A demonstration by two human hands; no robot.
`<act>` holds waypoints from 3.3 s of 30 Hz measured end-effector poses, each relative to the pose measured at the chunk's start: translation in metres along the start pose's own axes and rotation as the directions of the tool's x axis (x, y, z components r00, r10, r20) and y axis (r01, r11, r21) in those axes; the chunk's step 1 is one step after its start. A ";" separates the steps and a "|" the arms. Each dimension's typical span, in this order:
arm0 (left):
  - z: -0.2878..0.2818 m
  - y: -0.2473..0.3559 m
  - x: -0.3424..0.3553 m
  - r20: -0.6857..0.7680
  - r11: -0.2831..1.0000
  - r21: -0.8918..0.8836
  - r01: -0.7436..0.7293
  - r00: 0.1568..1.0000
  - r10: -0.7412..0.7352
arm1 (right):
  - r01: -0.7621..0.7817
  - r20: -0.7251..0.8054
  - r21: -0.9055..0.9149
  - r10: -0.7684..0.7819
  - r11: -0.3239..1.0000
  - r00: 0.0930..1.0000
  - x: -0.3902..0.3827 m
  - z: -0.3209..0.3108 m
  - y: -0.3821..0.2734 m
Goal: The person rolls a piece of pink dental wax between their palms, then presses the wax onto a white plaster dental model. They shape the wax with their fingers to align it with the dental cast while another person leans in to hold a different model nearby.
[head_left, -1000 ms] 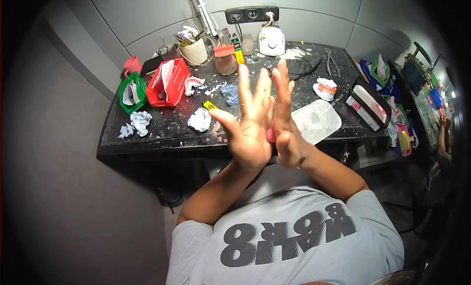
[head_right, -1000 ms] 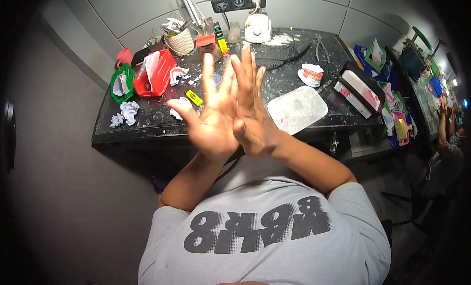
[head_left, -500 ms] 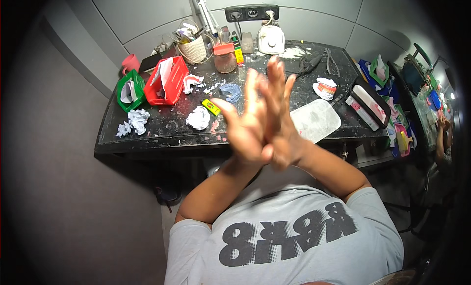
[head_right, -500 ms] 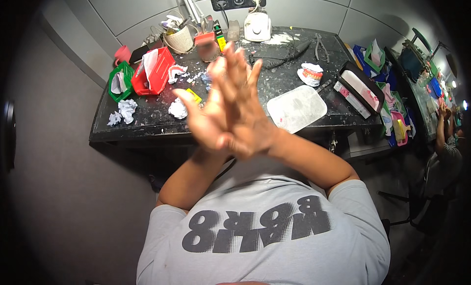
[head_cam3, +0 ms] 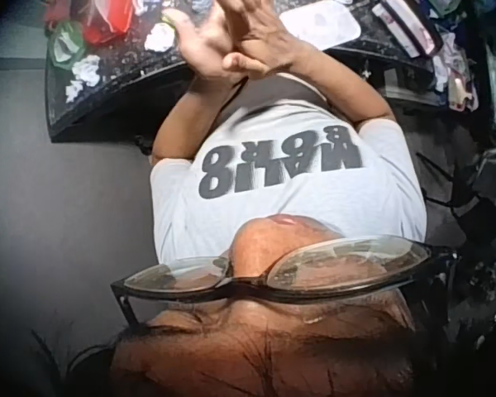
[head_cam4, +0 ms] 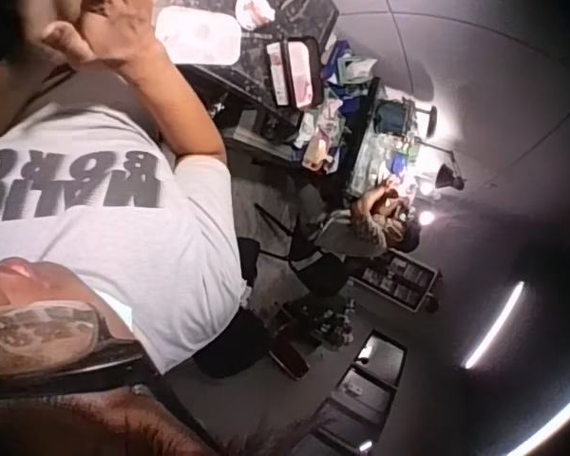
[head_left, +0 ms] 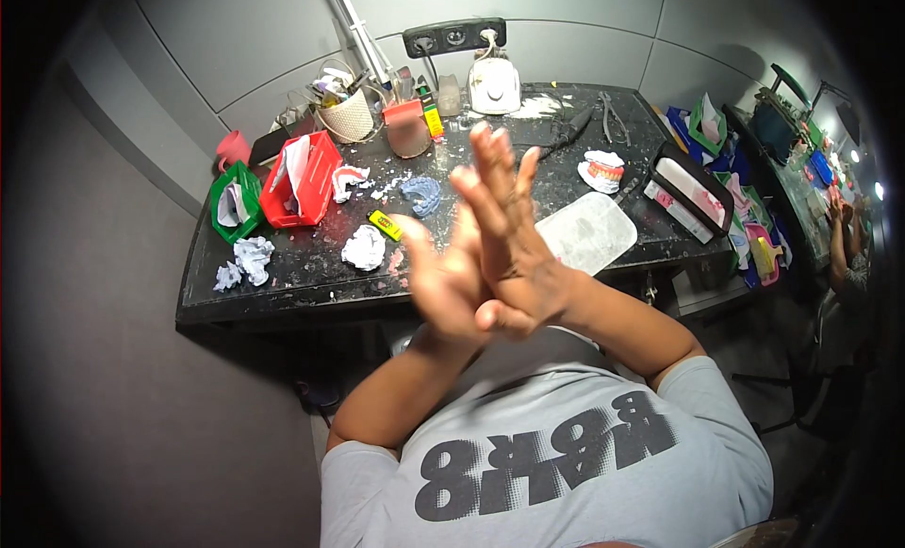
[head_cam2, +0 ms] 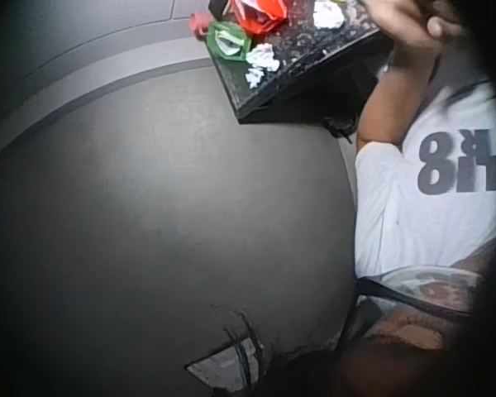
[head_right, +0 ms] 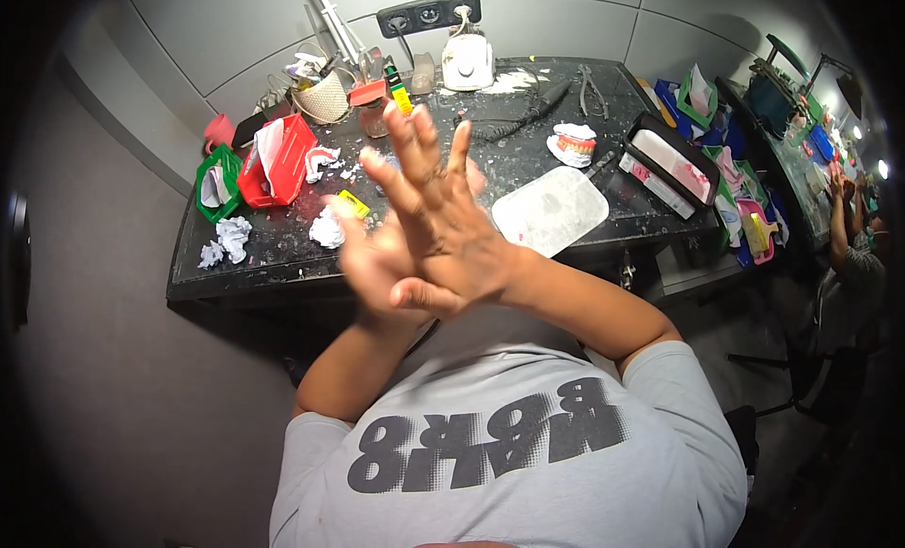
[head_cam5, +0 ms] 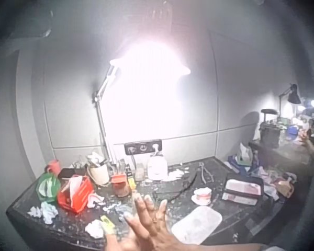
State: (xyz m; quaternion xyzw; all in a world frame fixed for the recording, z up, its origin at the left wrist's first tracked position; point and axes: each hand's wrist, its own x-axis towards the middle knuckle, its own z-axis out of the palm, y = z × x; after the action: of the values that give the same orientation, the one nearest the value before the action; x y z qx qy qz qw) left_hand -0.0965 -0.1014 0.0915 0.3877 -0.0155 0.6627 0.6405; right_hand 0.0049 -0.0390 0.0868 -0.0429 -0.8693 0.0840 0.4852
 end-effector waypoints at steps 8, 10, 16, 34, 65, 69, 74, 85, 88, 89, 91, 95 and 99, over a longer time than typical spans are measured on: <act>0.002 0.000 0.002 -0.179 0.793 -0.579 -0.188 0.979 0.101 | -0.028 0.084 0.017 0.027 0.999 0.996 -0.005 0.001 -0.008; -0.022 -0.019 -0.016 -0.179 0.993 0.094 -0.069 0.980 0.085 | 0.077 0.107 0.110 -0.089 0.991 0.990 -0.006 0.008 -0.017; -0.029 -0.019 -0.003 0.029 0.907 0.029 -0.420 0.907 0.419 | -0.002 0.095 0.147 -0.012 0.989 0.995 -0.009 0.011 -0.018; -0.022 -0.032 -0.008 -0.125 0.907 -0.394 -0.145 0.987 0.104 | 0.097 -0.128 0.032 -0.092 0.995 0.988 0.012 0.004 0.005; 0.011 -0.016 0.007 0.144 0.860 0.369 -0.353 0.935 0.323 | 0.279 -0.164 0.093 -0.261 0.956 0.951 0.004 0.000 -0.025; 0.006 -0.021 -0.006 0.126 0.883 0.399 -0.249 0.968 0.216 | 0.312 -0.187 0.306 -0.265 0.900 0.946 0.020 0.004 -0.025; 0.018 0.005 0.001 -0.144 0.965 -0.240 -0.103 0.987 0.069 | 0.186 -0.297 0.286 -0.098 0.940 0.950 0.009 0.001 0.001; 0.007 -0.016 0.004 0.027 0.991 -0.125 -0.057 0.998 0.061 | 0.314 -0.037 0.014 -0.314 0.949 0.949 0.022 -0.008 -0.024; 0.009 0.014 0.008 -0.075 0.719 -0.695 -0.004 0.995 -0.067 | 0.294 0.026 -0.092 -0.292 0.951 0.956 0.017 -0.013 -0.006; -0.005 0.008 0.004 0.016 0.797 -0.603 0.031 1.000 -0.027 | 0.374 0.012 -0.059 -0.373 0.926 0.928 0.014 -0.005 -0.014; -0.035 -0.003 0.000 0.203 0.922 -0.385 0.032 0.978 0.050 | 0.433 0.022 -0.033 -0.433 0.901 0.901 0.024 -0.001 -0.024; -0.009 0.011 0.001 -0.020 0.776 -0.630 -0.006 1.000 -0.009 | 0.241 0.254 -0.186 -0.191 0.952 0.948 0.029 -0.025 0.002; -0.009 -0.022 0.006 -0.352 0.669 -0.602 -0.437 0.897 0.269 | 0.452 0.142 -0.021 -0.445 0.892 0.884 0.011 0.003 -0.018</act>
State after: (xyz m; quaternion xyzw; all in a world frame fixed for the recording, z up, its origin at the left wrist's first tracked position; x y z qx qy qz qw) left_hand -0.0809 -0.0878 0.0775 0.0414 -0.2512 0.7650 0.5916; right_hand -0.0039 -0.0551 0.0979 0.1520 -0.8880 -0.0511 0.4310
